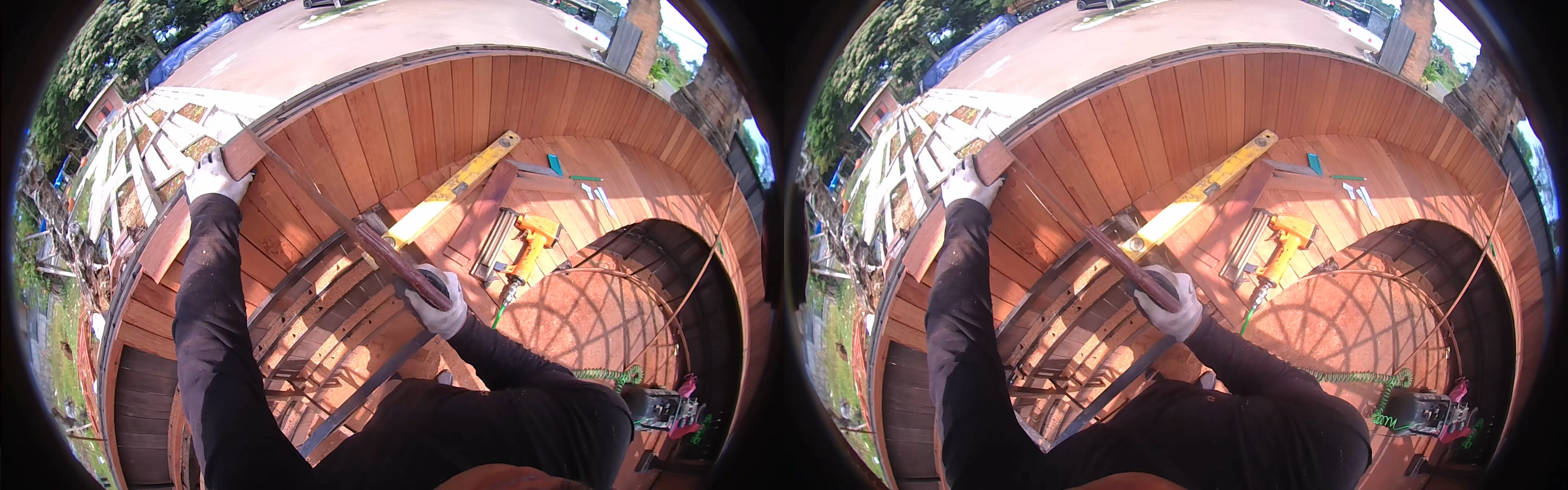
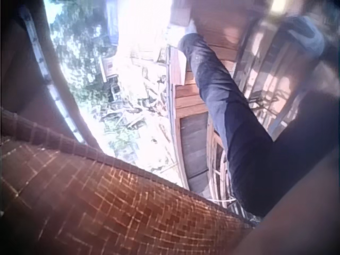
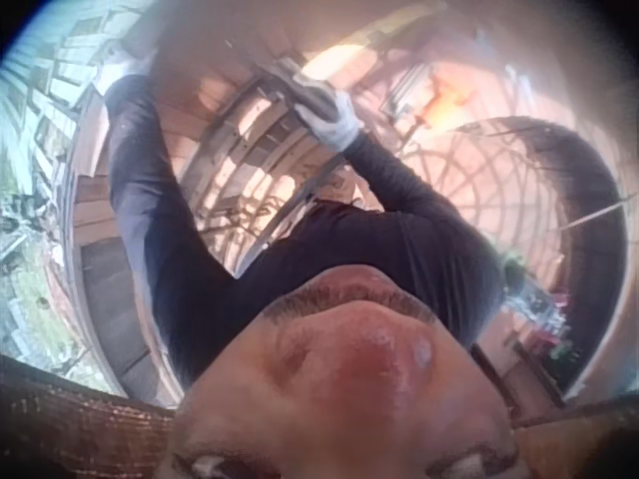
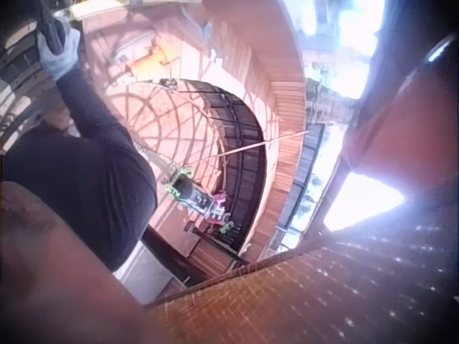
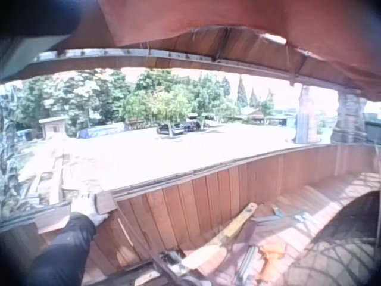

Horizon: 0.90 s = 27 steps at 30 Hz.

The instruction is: The person installs wooden siding on a curved roof structure. They use a hand saw to trim a plank to fit the curve, then use a nail gun to fasten it. They also use a level to check alignment and a hammer to adjust the fit.

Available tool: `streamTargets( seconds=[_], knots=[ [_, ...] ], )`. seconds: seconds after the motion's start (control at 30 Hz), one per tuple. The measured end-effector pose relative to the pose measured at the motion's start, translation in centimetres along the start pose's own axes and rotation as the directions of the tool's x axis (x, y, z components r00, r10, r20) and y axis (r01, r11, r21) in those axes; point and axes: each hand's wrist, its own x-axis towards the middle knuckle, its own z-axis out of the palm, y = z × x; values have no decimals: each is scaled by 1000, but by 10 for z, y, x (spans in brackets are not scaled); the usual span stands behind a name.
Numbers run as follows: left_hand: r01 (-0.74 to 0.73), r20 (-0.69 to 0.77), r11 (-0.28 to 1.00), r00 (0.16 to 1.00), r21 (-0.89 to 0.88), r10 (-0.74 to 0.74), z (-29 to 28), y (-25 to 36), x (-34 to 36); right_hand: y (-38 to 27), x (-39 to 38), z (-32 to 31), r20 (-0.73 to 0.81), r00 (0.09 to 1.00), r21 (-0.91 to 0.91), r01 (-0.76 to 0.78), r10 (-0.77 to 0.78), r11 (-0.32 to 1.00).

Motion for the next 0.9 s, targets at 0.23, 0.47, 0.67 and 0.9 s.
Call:
streamTargets(
  seconds=[0.23, 0.47, 0.67, 0.9],
  knots=[
    [-5, -5, 1000, 1000, 2, 5, 2, 4, 4, -24, 57, 36, -146, 964, -95, 212, -224, 973],
    [-9, -53, 1000, 999, -17, 8, 14, -8, 8, -3, -15, -3, 15, 1000, -13, -15, 15, 1000],
    [-4, -62, 1000, 998, -8, 4, 7, 0, 7, -18, 39, 26, -178, 937, -215, 261, -301, 941],
    [-26, -55, 999, 998, -23, 24, 11, -6, 5, -7, -18, -4, -3, 1000, -54, 10, -10, 999]
  ],
)
